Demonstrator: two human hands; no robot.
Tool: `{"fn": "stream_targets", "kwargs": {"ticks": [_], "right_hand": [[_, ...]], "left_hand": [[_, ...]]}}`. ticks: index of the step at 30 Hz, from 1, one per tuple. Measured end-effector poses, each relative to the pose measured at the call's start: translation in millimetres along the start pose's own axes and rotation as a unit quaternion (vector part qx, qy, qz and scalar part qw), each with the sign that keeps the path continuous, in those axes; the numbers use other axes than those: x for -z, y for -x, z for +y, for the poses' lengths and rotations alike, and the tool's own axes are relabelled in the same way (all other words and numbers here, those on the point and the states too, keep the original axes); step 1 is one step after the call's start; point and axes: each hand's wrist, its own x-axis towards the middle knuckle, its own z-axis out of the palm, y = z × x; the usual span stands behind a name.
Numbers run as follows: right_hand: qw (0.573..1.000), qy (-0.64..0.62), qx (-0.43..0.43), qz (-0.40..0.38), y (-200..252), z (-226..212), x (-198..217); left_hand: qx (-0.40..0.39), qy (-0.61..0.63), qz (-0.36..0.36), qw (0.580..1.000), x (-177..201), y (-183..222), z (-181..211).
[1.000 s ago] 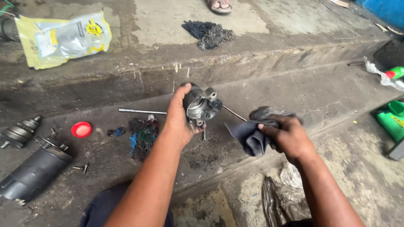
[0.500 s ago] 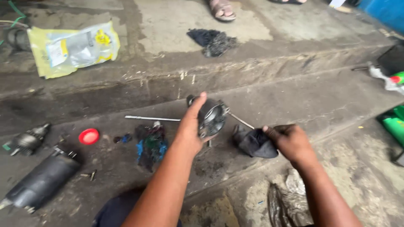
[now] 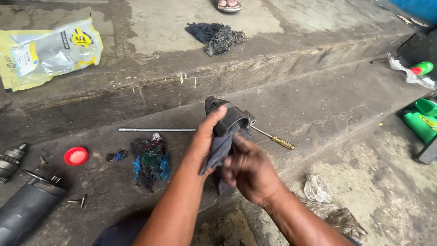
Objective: Disassembling, cleaning, and repairing a starter motor in an auto shop.
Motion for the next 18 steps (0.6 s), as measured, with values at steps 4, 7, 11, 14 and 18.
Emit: {"fn": "stream_targets", "kwargs": {"ticks": [4, 7, 11, 14, 18], "right_hand": [[0.935, 0.343, 0.089, -0.011, -17, 10, 19], [0.741, 0.665, 0.089, 0.027, -36, 25, 41], [0.47, 0.856, 0.194, 0.093, -33, 13, 8], [0.41, 0.874, 0.231, 0.12, -36, 19, 14], [0.555, 0.82, 0.07, 0.117, -32, 40, 24]], "left_hand": [[-0.035, -0.082, 0.066, 0.994, 2, 1, 6], [-0.046, -0.188, 0.177, 0.965, 6, -11, -3], [-0.096, -0.207, 0.278, 0.933, 11, -19, -18], [-0.12, -0.255, 0.31, 0.908, 6, -20, -12], [-0.1, -0.336, 0.357, 0.866, -1, -12, -13]]}}
